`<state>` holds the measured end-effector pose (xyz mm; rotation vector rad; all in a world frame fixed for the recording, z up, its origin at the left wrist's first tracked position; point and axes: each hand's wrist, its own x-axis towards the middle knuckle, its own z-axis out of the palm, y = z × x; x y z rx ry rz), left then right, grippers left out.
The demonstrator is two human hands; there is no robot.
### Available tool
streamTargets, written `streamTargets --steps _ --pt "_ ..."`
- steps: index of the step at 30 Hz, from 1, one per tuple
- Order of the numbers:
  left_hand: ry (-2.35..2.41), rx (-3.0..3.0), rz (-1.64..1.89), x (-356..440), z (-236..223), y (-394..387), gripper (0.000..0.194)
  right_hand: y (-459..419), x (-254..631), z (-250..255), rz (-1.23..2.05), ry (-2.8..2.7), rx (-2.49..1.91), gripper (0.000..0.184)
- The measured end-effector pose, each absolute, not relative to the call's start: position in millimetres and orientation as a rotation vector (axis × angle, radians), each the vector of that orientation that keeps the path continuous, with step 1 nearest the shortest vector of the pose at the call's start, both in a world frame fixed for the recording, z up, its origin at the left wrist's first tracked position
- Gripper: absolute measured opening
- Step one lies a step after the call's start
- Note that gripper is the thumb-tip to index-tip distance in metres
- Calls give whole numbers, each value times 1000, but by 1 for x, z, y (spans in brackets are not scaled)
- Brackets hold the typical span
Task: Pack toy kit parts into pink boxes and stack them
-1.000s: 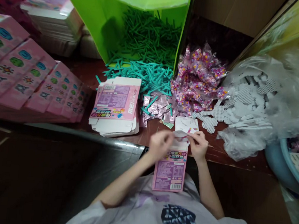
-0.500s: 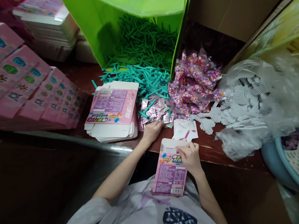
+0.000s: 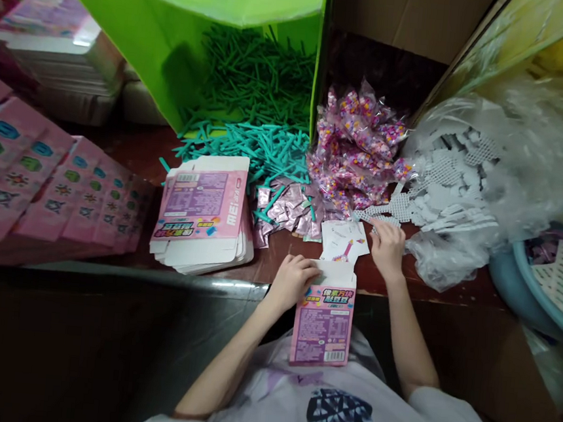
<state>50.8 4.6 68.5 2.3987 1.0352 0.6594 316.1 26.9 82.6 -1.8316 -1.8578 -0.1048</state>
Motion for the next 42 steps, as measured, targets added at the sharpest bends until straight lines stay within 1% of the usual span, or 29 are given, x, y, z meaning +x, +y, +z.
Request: streamTargets --steps 2,4,5,7,10,12,14,16,18,20,22,24,25,26,28,29,32,33,35,37,39,40,41,42 --pt "985 2390 655 51 70 10 14 51 336 81 -163 -1995 -1923 41" --pt "1022 2317 807 49 74 22 23 66 349 80 -209 -2128 -1983 40" --pt "1094 2271 910 47 76 30 26 70 353 79 -237 -2172 -2004 37" --pt "1309 2168 1099 45 79 53 26 74 357 79 -287 -2217 -2038 29" --pt "1675 2002 1224 43 80 96 30 77 362 81 -251 -2293 -2035 20" --pt "1903 1924 1140 43 78 123 38 80 366 84 -225 -2290 -2034 19" --pt "2073 1891 957 42 75 144 41 86 368 90 -266 -2168 -2074 25" --pt "2133 1903 821 40 71 156 41 93 365 98 -334 -2009 -2080 33" --pt "2118 1947 851 38 70 160 39 103 355 108 -370 -1945 -2020 36" --pt "2063 1980 1089 37 72 159 40 115 339 117 -350 -1992 -1960 33" --pt "1914 1993 1471 38 79 149 40 128 322 124 -304 -2033 -2011 28" --pt "1661 1929 1834 42 92 129 46 141 310 127 -268 -2020 -2140 26" --pt "1533 1860 1929 44 98 116 51 147 306 127 -256 -2007 -2194 24" --pt "1422 1788 1954 46 104 101 55 151 305 127 -244 -2008 -2225 23" --pt "1273 1674 1826 50 111 71 55 154 307 126 -198 -2043 -2195 22" --pt "1213 1645 1708 51 111 57 49 153 310 126 -174 -2046 -2162 22" --pt "1077 1670 1391 52 96 27 24 139 321 131 -166 -1928 -2074 19" --pt "1081 1679 1336 52 89 21 21 131 324 135 -180 -1860 -2038 18" --pt "1141 1715 1257 52 77 14 27 112 326 148 -175 -1709 -1924 16" --pt "1151 1826 1079 52 74 10 40 89 320 164 -35 -1516 -1747 19" --pt "1050 2007 830 52 78 8 46 66 307 176 253 -1326 -1541 22" --pt "1018 2069 772 53 82 7 47 55 297 180 436 -1258 -1448 23" --pt "1020 2094 779 53 87 6 50 46 286 181 627 -1211 -1372 25" --pt "1045 2059 861 54 91 5 57 39 274 180 813 -1187 -1315 28"
